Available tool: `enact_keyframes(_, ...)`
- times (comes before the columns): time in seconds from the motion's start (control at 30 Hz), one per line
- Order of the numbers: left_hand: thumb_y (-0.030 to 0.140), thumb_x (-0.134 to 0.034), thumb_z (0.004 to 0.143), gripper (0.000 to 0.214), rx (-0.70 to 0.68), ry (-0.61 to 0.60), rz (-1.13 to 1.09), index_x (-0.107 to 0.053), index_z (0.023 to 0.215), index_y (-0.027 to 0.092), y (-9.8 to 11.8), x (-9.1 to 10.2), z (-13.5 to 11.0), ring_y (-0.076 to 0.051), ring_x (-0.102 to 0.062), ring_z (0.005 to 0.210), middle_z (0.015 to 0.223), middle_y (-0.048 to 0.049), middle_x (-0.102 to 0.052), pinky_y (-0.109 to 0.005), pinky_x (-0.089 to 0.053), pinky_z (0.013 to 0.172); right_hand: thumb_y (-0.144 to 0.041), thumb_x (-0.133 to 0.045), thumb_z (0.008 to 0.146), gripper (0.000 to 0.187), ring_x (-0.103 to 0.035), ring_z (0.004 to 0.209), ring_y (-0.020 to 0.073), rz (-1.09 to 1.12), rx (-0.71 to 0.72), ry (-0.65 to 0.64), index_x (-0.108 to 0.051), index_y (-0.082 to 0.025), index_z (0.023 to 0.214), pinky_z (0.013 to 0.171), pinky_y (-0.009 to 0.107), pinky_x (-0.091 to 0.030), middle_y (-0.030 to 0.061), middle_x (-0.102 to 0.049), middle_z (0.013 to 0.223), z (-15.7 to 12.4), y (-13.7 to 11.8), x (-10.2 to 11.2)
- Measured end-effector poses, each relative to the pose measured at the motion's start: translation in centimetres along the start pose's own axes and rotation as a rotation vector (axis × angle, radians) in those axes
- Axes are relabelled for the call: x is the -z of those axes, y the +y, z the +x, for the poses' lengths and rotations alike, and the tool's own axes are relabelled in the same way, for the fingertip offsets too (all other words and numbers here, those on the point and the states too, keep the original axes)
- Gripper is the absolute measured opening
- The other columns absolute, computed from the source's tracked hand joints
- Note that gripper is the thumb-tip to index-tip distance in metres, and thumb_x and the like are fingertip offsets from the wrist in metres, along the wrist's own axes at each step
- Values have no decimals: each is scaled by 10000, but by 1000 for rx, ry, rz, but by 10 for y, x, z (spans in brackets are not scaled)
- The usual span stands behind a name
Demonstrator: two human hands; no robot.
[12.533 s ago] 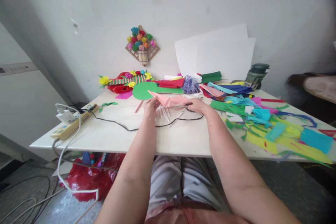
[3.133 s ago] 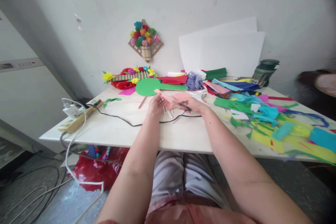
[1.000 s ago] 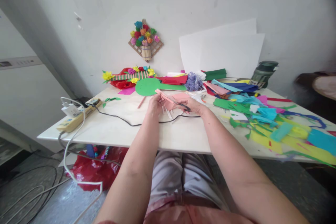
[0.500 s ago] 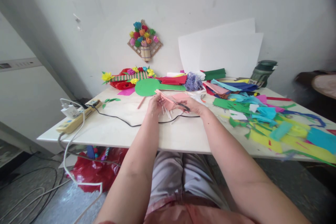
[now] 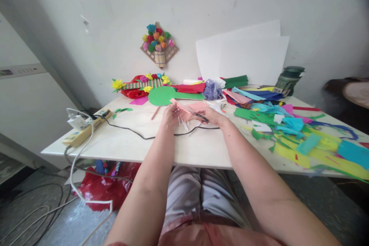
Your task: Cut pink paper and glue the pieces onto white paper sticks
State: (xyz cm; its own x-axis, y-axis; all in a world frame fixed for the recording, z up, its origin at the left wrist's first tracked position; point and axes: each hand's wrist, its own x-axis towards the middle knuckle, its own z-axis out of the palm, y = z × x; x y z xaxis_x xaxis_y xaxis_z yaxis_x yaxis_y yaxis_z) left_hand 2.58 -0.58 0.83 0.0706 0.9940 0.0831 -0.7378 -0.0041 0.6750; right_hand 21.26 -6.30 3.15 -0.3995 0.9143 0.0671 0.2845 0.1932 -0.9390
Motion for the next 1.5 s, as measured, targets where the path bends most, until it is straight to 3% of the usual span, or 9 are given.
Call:
enact_keyframes(0.3,171,-584,764,97,-1,-33,52,-569,680,125,-2,4,3,-62,-545,489,542,10,-545,-170,-472,574,-325,-654,717,393,-406,335,38,-43,-21,-22,-633,-76,1020,341,162,-304,-18,-560,482,-2,-2,1)
enact_keyframes(0.7,173,-603,751,100,-16,-70,52,-571,670,123,-5,5,4,-63,-538,489,549,5,-556,-183,-472,578,-312,-637,712,379,-376,336,39,-51,7,-3,-641,-72,1004,346,178,-272,-40,-507,466,3,4,2)
enact_keyframes(1.07,144,-592,752,77,0,-30,41,-558,684,131,-3,4,4,-62,-544,485,562,8,-564,-188,-478,589,-314,-643,659,328,-360,360,33,54,37,5,-664,-82,889,349,186,-256,-49,-490,493,0,0,-1)
enact_keyframes(1.5,193,-585,757,101,8,-1,119,-572,688,121,0,5,2,-71,-554,491,540,2,-560,-185,-472,574,-345,-687,631,434,-345,357,23,-19,-25,24,-662,-89,981,364,178,-261,-56,-498,468,-2,3,2)
